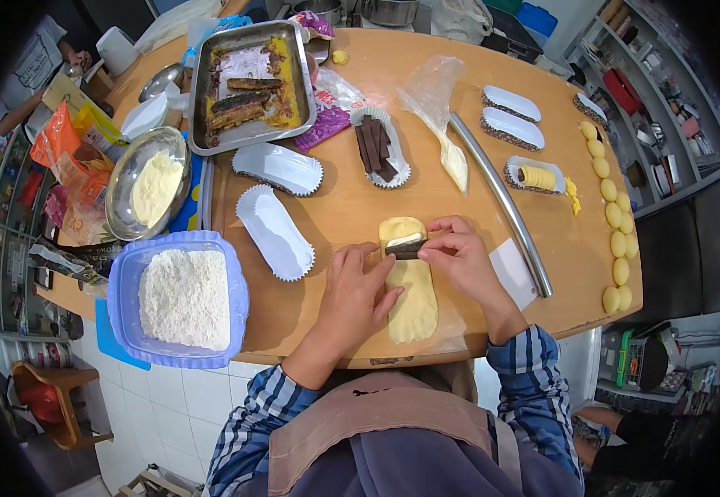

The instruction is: The person prepares a pastry by flattening a piece of dough on a wooden table, piping a line of cream onto it, and placing a chocolate bar on top. They then use a scraper to cut fringe-like slits into the remaining dough before rolling the dough over the fillings and placing the finished pastry into a paper mold.

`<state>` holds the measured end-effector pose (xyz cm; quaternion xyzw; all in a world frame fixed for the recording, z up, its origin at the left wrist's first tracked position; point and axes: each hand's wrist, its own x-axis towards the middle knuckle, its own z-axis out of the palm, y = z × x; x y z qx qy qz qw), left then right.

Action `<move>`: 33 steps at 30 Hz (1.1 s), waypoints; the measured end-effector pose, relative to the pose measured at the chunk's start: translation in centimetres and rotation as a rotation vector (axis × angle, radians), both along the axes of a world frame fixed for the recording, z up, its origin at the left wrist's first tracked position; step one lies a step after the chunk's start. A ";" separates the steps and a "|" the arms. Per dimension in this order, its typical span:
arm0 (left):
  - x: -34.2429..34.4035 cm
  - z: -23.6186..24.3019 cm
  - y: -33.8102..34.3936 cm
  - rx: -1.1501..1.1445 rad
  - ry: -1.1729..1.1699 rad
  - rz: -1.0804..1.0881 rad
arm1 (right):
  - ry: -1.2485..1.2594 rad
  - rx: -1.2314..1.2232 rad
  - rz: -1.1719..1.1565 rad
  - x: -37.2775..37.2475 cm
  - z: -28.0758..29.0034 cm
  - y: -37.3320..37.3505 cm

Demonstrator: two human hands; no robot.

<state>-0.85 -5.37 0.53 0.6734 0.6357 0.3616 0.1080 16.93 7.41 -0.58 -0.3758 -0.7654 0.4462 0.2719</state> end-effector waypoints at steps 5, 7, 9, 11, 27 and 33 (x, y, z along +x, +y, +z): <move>0.1 0.1 0.1 -0.032 0.020 -0.025 | 0.006 0.008 -0.067 -0.7 -0.5 0.0; 0.2 0.1 0.1 -0.039 0.034 -0.027 | -0.034 0.089 -0.085 -0.9 -0.8 -0.2; 0.2 0.1 0.2 -0.056 0.057 -0.018 | 0.027 0.082 -0.181 -1.2 -0.9 -0.7; 0.2 0.0 0.2 -0.052 0.058 -0.012 | 0.026 0.136 -0.169 -1.0 -0.4 -1.0; 0.2 0.5 0.1 0.058 0.018 -0.012 | 0.071 0.239 -0.102 -0.6 3.3 -0.1; -0.2 0.2 -0.2 0.099 -0.015 -0.016 | -0.260 0.490 0.140 -4.8 9.4 5.0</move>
